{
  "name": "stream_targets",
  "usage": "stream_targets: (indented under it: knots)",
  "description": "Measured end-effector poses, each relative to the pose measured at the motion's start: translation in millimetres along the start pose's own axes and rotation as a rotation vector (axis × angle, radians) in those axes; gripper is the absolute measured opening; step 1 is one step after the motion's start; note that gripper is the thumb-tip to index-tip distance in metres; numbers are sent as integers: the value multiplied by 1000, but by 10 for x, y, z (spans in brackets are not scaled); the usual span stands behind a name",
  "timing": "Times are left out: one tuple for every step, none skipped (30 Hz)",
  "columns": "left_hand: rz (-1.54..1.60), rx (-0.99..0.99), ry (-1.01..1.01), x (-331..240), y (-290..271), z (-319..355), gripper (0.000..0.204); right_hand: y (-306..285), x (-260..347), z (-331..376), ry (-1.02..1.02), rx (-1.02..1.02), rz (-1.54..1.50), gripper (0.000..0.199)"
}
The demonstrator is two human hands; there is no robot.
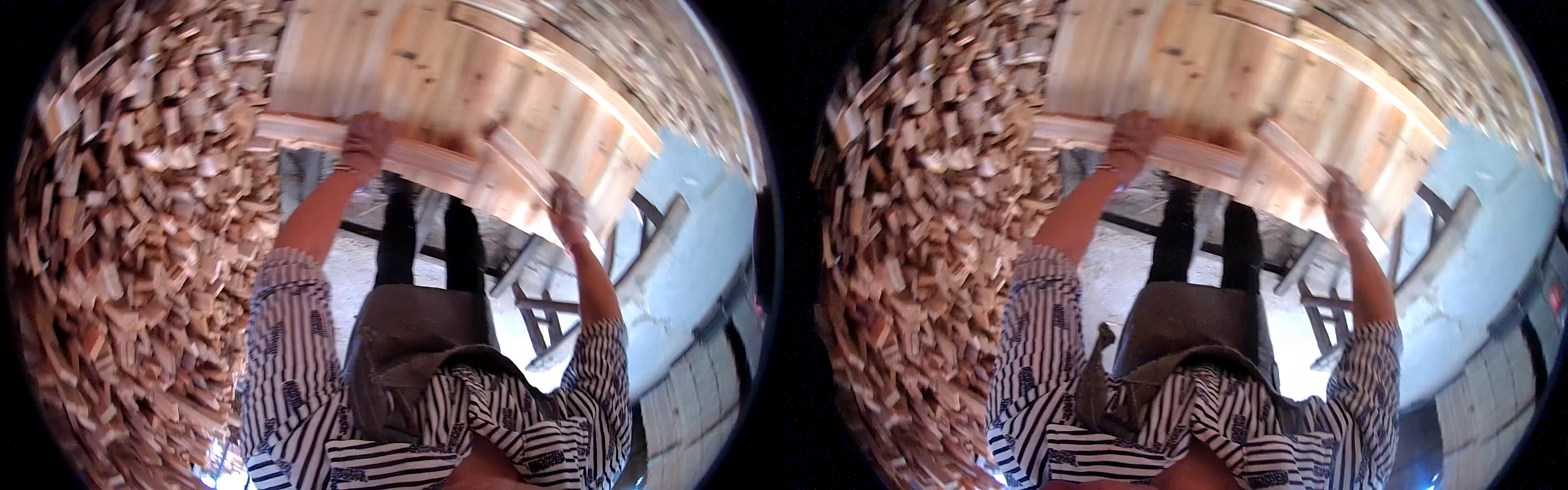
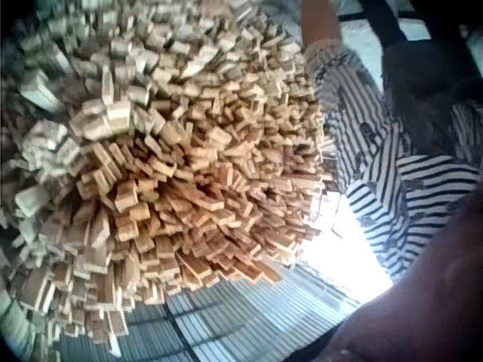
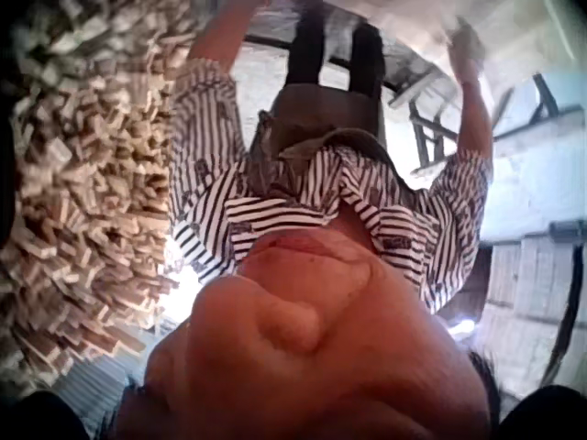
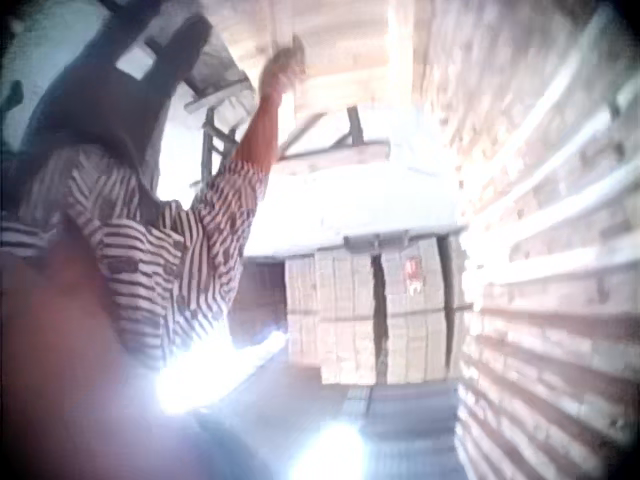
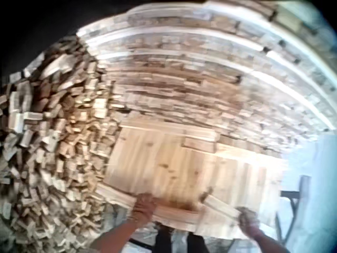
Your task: The person picks up groups of wooden planks from a large pile and stacks them neatly onto a wooden frame on the floor.
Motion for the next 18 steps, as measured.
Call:
stream_targets:
  knots:
    - [0,-25,26,8,-87,49,25,-110,95,7,-9,-50,48,59]
    - [66,140,-67,120,181,2,26,-41,-81,92,68,76,134,48]
    - [124,317,-161,229,518,-2,27,-135,-12,94,101,50,177,40]
    - [16,77,-21,100,264,61,30,-223,21,185,120,129,275,23]
    - [-14,31,-23,98,207,118,30,-344,79,302,97,74,281,28]
    - [-70,51,-36,79,124,149,31,-384,82,381,91,204,339,34]
    - [0,41,-40,84,13,148,32,-423,62,519,79,238,365,37]
    - [-48,34,-47,57,27,154,32,-415,47,550,42,268,386,41]
    - [-103,31,-55,59,63,158,31,-367,38,594,76,284,420,35]
    - [-168,26,-58,70,43,147,31,-233,32,577,117,351,409,40]
    - [-150,55,-35,36,34,140,31,-89,25,536,155,418,397,45]
    - [-124,82,-31,5,54,121,31,79,29,504,192,483,381,50]
    - [-101,106,-31,14,80,73,31,231,79,376,118,385,481,26]
    - [-79,128,-31,6,95,25,30,428,-71,339,108,468,492,34]
    - [-45,57,-10,-2,57,-64,28,466,-149,371,84,401,483,33]
    - [-13,-4,-3,1,38,-40,26,423,-111,380,44,342,472,31]
    - [19,-67,4,-32,12,-20,24,432,-123,384,46,343,439,33]
    - [114,-24,-1,-35,183,14,19,309,42,299,-63,197,299,36]
Point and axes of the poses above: each hand's wrist, its own z-axis away from the middle knuckle, its own y-axis out of the palm, x = y × z, the point moved 9 cm from there along -z, towards the middle knuckle, and after that the axes turned 13 degrees about -y, right-handed, at the moved point
